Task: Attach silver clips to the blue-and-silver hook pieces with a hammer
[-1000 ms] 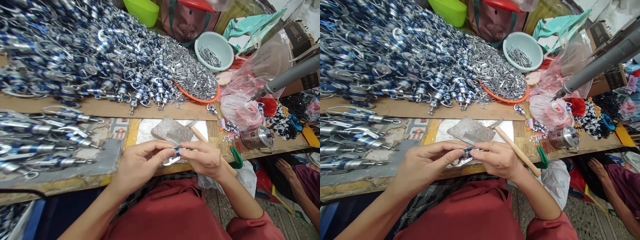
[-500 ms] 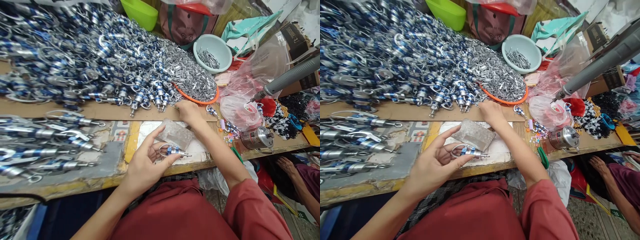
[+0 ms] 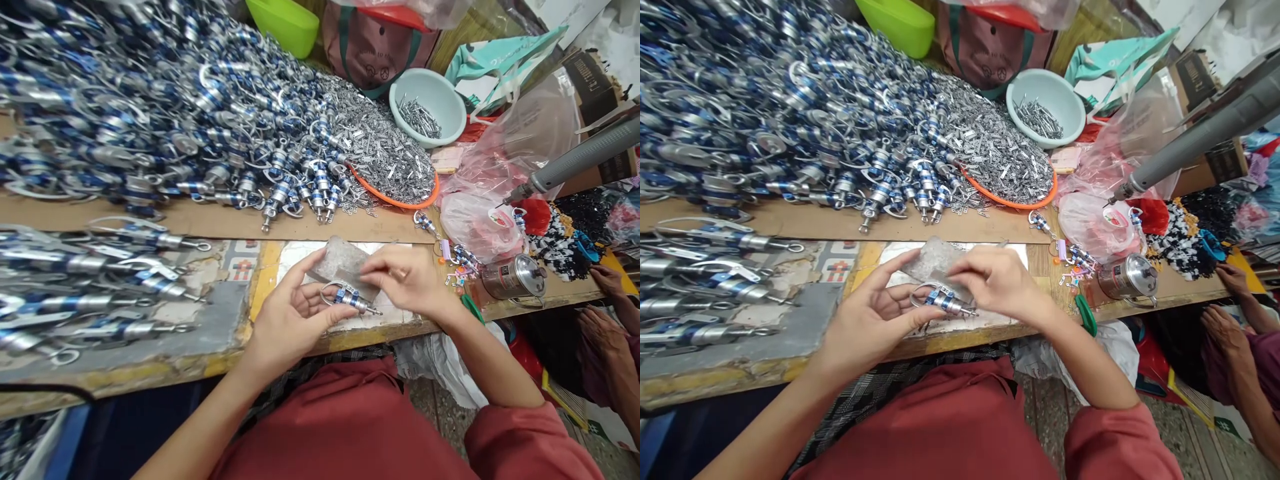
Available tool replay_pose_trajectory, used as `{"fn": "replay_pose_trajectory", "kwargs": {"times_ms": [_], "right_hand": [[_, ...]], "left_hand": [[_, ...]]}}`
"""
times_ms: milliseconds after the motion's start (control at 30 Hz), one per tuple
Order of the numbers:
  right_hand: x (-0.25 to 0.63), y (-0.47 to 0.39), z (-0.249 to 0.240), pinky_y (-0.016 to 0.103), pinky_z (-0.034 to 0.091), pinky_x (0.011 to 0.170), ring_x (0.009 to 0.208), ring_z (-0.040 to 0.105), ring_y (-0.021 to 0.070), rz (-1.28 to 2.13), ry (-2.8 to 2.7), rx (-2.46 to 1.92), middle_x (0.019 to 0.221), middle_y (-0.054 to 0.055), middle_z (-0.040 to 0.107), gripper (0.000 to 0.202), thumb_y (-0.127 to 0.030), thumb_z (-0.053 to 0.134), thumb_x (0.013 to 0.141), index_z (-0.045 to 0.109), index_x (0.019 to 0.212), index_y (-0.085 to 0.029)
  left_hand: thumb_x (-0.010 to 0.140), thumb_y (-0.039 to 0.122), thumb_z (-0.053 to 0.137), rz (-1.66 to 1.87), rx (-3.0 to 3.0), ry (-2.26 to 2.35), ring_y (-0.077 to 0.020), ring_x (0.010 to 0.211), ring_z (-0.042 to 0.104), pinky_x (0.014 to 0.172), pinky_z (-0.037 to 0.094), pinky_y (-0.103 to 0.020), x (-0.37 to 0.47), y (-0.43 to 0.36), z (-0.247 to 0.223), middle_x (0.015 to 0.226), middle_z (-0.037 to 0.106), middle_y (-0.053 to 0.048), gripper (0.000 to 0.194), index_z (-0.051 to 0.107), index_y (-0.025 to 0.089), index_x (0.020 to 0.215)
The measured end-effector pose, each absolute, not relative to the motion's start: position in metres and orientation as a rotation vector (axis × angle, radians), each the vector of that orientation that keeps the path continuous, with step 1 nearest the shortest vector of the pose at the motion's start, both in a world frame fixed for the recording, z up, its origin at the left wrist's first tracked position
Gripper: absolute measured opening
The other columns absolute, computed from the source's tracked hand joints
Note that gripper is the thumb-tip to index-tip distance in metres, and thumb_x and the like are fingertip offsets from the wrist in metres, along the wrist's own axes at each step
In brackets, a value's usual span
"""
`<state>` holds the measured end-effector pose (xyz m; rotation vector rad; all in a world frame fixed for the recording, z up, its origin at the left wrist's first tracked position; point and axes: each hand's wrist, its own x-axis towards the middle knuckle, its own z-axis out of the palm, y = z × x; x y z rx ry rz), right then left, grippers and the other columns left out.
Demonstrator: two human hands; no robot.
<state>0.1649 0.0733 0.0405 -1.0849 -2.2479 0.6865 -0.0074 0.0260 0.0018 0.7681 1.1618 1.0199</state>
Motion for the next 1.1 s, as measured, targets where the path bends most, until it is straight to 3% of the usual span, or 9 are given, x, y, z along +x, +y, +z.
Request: {"fn": "replay_pose_trajectory", "kwargs": {"times_ms": [200,367,600,733,833,933,1100], "right_hand": [[0.161,0.045,0.017,0.029,0.05,0.07,0.076,0.063,0.0149,0.204,-2.4,-0.93,0.083,0.006,0.07,0.023,-0.011,0.046,0.086,0.068,0.087,-0.019],[0.157,0.033,0.022,0.031,0.049,0.069,0.077,0.06,0.0174,0.02,-2.568,-0.988,0.084,0.009,0.068,0.023,-0.015,0.043,0.091,0.066,0.093,-0.016],[0.19,0.024,0.019,0.032,0.05,0.082,0.098,0.059,0.0174,0.072,-2.321,-1.16,0.103,0.01,0.062,0.032,-0.009,0.038,0.09,0.062,0.109,-0.02],[0.23,0.022,0.007,0.038,0.051,0.078,0.093,0.06,0.0236,0.133,-2.251,-1.751,0.1,0.011,0.061,0.036,-0.029,0.051,0.087,0.052,0.121,-0.017],[0.243,0.018,-0.001,0.036,0.051,0.074,0.086,0.061,0.0231,0.291,-2.335,-1.925,0.092,0.009,0.062,0.031,-0.032,0.051,0.088,0.055,0.114,-0.016],[0.239,0.015,0.006,0.031,0.051,0.074,0.086,0.062,0.0199,0.287,-2.194,-1.809,0.095,0.008,0.062,0.025,-0.027,0.05,0.088,0.055,0.111,-0.017],[0.222,0.001,0.04,0.027,0.05,0.083,0.102,0.06,0.017,0.124,-2.26,-1.342,0.111,0.005,0.063,0.052,-0.013,0.05,0.088,0.038,0.136,-0.028]], "left_hand": [[0.05,0.028,0.081,1.05,0.799,1.131,-0.0158,0.071,0.065,0.074,0.055,-0.033,-0.008,0.024,0.0,0.069,0.065,0.002,0.094,0.038,0.013,0.132],[0.047,0.028,0.082,1.062,0.788,1.133,-0.0166,0.071,0.066,0.074,0.055,-0.033,-0.007,0.025,0.0,0.067,0.065,0.002,0.095,0.04,0.013,0.131],[0.045,0.031,0.084,1.043,0.813,1.188,-0.0195,0.077,0.067,0.075,0.056,-0.035,-0.007,0.026,0.001,0.068,0.064,0.002,0.095,0.043,0.014,0.129],[0.044,0.032,0.085,1.034,0.806,1.195,-0.0197,0.078,0.067,0.077,0.056,-0.034,-0.007,0.026,0.001,0.066,0.064,0.002,0.096,0.044,0.015,0.129],[0.043,0.033,0.085,1.04,0.808,1.202,-0.0196,0.078,0.067,0.08,0.055,-0.036,-0.008,0.027,0.001,0.066,0.064,0.002,0.097,0.044,0.014,0.129],[0.044,0.034,0.084,1.031,0.812,1.191,-0.02,0.078,0.067,0.082,0.054,-0.039,-0.008,0.027,0.001,0.066,0.064,0.002,0.098,0.042,0.013,0.13],[0.042,0.032,0.085,1.019,0.806,1.228,-0.02,0.08,0.066,0.081,0.054,-0.036,-0.007,0.027,0.0,0.066,0.065,0.001,0.1,0.042,0.014,0.131]]}}
